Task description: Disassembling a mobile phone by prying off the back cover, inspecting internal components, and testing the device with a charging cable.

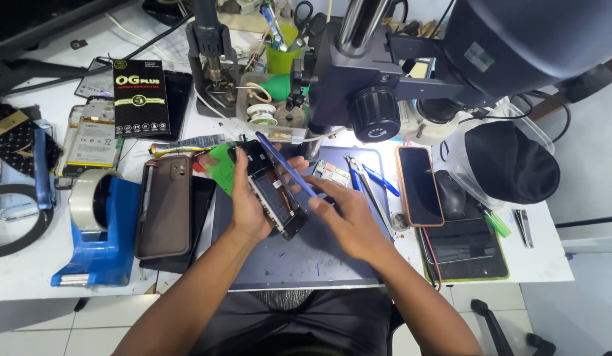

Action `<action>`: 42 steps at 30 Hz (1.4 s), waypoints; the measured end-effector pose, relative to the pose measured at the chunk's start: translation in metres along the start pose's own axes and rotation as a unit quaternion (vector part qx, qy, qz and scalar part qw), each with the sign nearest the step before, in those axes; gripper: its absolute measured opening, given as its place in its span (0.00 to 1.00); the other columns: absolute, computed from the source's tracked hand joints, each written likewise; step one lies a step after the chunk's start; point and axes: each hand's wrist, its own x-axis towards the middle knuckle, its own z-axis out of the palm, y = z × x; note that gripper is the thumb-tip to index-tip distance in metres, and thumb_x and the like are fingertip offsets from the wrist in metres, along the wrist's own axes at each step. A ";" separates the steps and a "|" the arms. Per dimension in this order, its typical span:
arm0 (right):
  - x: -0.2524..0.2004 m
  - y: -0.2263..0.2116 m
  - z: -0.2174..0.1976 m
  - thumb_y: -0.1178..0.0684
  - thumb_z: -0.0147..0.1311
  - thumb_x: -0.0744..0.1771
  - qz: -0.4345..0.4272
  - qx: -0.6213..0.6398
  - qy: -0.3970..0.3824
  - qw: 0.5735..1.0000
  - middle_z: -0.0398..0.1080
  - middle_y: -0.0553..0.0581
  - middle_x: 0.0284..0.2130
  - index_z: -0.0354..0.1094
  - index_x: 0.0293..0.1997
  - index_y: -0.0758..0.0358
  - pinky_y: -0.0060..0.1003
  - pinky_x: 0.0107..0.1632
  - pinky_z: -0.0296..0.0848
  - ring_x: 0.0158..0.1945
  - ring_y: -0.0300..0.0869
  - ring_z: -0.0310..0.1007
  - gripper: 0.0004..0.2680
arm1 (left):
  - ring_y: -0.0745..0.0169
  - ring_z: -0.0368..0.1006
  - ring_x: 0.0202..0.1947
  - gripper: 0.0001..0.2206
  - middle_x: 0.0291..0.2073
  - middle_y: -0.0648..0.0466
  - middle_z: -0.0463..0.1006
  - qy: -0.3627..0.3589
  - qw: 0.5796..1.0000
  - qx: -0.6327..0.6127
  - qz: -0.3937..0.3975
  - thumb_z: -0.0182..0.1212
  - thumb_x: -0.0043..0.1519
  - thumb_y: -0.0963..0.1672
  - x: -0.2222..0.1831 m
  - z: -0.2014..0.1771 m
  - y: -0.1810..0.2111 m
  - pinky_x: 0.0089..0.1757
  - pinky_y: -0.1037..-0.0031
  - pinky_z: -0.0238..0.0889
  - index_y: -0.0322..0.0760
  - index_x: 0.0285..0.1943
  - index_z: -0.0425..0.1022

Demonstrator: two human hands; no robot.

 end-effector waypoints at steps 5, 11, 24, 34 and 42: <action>0.000 0.030 -0.004 0.44 0.44 0.70 0.087 0.159 0.008 0.983 0.77 0.74 0.27 0.74 0.53 0.73 0.47 0.34 0.82 0.31 0.56 0.81 0.19 | 0.52 0.78 0.42 0.34 0.39 0.48 0.79 0.036 0.999 -0.014 0.011 0.52 0.54 0.66 0.009 -0.013 0.001 0.42 0.57 0.77 0.41 0.54 0.72; 0.007 0.049 -0.012 0.57 0.45 0.70 0.141 0.208 0.005 0.968 0.76 0.72 0.28 0.71 0.53 0.76 0.39 0.26 0.82 0.27 0.52 0.80 0.11 | 0.55 0.79 0.33 0.19 0.32 0.51 0.79 0.024 0.996 -0.073 0.050 0.56 0.59 0.57 -0.021 0.033 0.017 0.38 0.58 0.80 0.42 0.44 0.76; 0.008 0.065 -0.017 0.34 0.44 0.71 0.134 -0.062 -0.015 0.989 0.74 0.59 0.18 0.77 0.39 0.63 0.43 0.27 0.73 0.22 0.51 0.78 0.20 | 0.55 0.81 0.40 0.17 0.41 0.46 0.83 0.084 0.990 -0.108 0.044 0.61 0.54 0.49 0.008 -0.013 0.008 0.46 0.65 0.76 0.37 0.49 0.77; -0.015 -0.002 -0.018 0.62 0.66 0.59 0.040 -0.155 -0.361 0.919 0.77 0.70 0.31 0.76 0.37 0.68 0.58 0.39 0.75 0.37 0.68 0.77 0.07 | 0.49 0.80 0.41 0.20 0.42 0.47 0.82 0.105 0.984 -0.142 0.004 0.59 0.51 0.50 0.011 -0.014 0.015 0.48 0.61 0.75 0.38 0.49 0.78; -0.027 0.013 -0.011 0.59 0.60 0.63 0.024 -0.213 -0.361 0.907 0.77 0.61 0.28 0.76 0.32 0.61 0.53 0.36 0.75 0.36 0.63 0.78 0.01 | 0.55 0.77 0.42 0.29 0.40 0.48 0.76 0.062 0.997 -0.038 0.008 0.57 0.52 0.50 0.005 -0.014 0.028 0.44 0.68 0.74 0.38 0.64 0.73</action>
